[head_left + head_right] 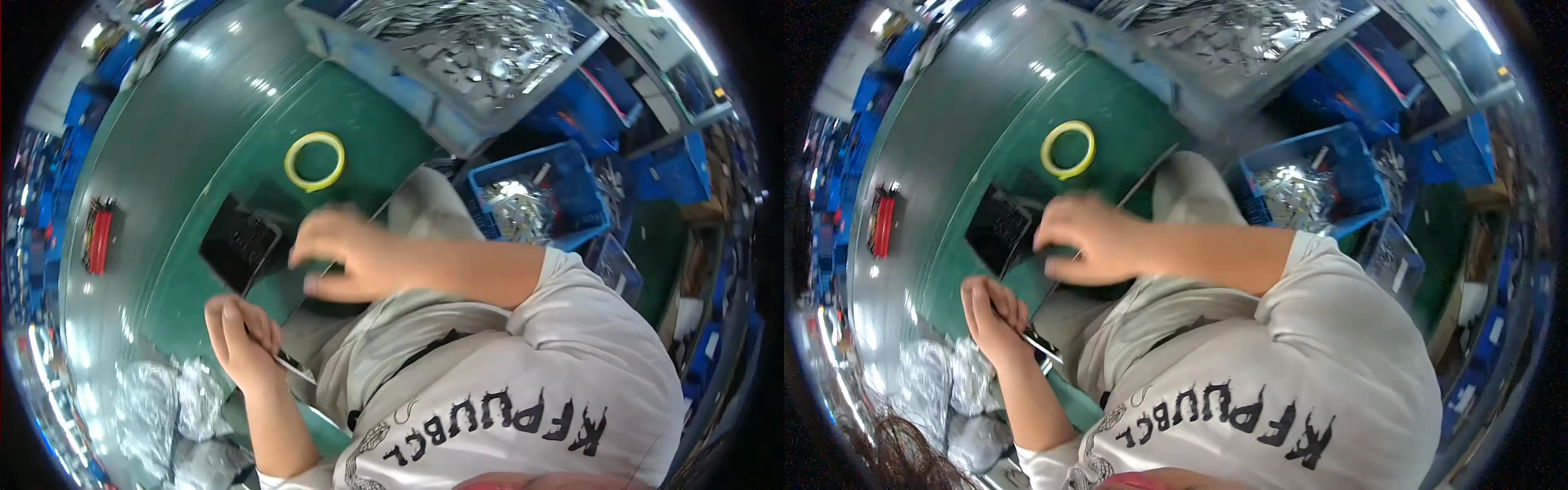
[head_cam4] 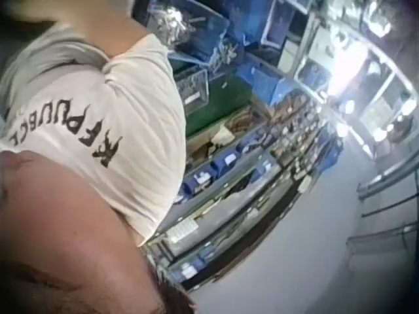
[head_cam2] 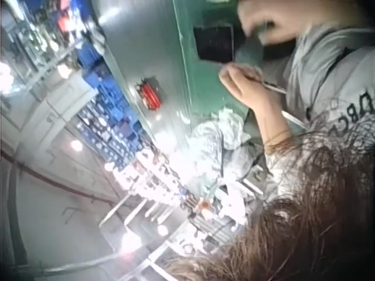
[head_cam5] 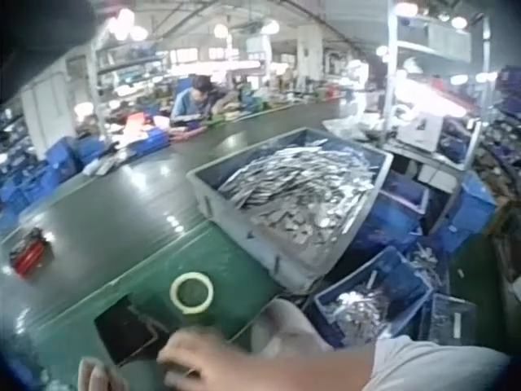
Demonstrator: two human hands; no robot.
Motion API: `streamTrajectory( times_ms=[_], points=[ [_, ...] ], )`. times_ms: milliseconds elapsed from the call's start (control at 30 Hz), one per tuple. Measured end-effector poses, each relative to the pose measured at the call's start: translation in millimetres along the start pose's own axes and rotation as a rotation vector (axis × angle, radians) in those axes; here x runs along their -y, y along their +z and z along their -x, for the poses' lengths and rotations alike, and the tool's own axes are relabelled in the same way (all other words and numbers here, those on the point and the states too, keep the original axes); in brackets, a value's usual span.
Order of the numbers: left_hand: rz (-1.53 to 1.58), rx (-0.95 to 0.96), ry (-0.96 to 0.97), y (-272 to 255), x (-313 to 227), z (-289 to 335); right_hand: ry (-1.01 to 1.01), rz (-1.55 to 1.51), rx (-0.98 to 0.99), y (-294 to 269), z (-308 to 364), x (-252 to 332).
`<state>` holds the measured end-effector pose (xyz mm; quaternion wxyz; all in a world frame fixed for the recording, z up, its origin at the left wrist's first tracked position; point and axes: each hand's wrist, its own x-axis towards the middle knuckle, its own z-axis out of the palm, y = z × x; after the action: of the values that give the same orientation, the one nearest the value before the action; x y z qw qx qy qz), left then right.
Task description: The recorder is applying yellow tape to small components and placing them into a bin on a factory assembly line.
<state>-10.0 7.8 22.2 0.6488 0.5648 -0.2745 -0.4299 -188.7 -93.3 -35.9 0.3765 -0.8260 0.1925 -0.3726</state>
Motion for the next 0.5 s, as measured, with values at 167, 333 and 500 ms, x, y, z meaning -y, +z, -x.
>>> streamTrajectory(
  times_ms=[167, 333, 500],
  points=[
    [-0.112, 0.251, 0.030, 25, 42, 33, 0.263, -0.786, 0.643, 48, 46, 8],
    [-0.399, 0.554, 0.353, 22, 71, 33, 0.471, -0.576, 0.644, 19, 72, 17],
    [-0.424, 0.836, 0.444, 25, 67, 38, 0.007, -0.086, 0.447, -24, 106, -7]
  ],
)
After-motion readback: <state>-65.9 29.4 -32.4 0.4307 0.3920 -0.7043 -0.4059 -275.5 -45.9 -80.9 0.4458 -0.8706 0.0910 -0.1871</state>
